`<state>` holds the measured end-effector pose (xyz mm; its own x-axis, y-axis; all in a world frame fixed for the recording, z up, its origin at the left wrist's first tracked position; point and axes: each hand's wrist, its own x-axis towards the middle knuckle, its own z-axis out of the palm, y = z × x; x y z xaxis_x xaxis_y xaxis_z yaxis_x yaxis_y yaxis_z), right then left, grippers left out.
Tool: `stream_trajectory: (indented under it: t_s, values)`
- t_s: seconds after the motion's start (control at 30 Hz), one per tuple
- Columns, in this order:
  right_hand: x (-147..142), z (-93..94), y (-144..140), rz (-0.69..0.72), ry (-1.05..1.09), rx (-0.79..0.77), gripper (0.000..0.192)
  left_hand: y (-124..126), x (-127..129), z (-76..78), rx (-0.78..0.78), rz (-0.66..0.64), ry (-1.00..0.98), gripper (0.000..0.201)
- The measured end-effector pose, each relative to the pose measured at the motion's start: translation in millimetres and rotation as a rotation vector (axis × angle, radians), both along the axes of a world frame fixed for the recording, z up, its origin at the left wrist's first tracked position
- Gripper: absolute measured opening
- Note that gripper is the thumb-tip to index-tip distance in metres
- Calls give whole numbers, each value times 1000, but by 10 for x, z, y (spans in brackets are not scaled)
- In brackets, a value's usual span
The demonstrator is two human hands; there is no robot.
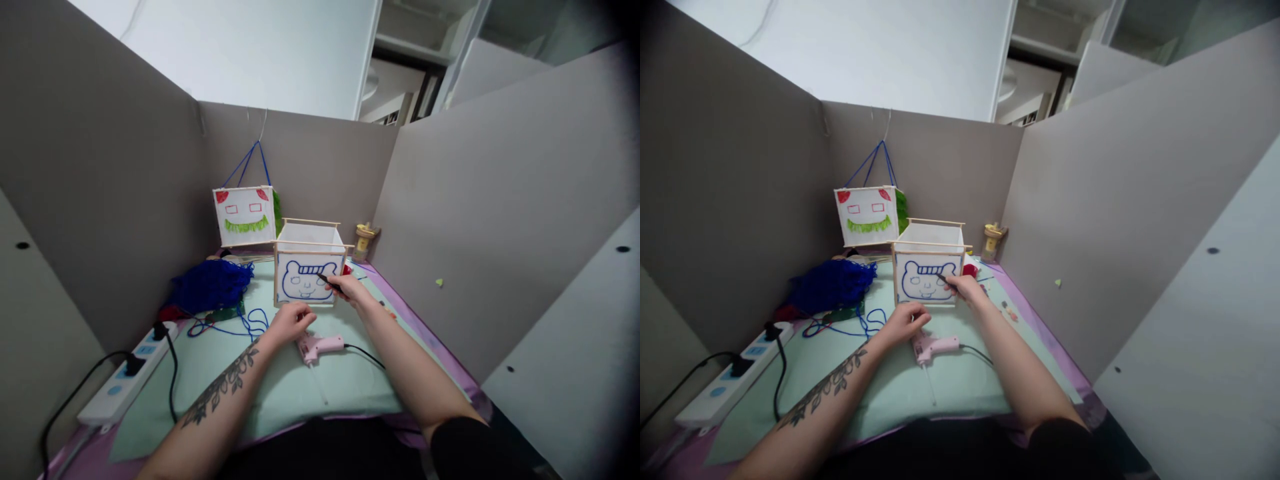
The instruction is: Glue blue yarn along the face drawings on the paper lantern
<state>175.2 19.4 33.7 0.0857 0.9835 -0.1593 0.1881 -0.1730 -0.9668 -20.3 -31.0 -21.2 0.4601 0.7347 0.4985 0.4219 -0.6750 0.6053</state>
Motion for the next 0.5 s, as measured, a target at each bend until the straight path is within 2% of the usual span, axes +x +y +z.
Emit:
stream_trajectory:
  t_s: [0.23, 0.5]
  values:
    - [10, -64, 72, -10, 5, 46, 16, -3, -1, 11, -8, 2, 21, 23]
    - [3, -74, 62, -23, 3, 43, 16, -12, -1, 16, -25, 19, 43, 24]
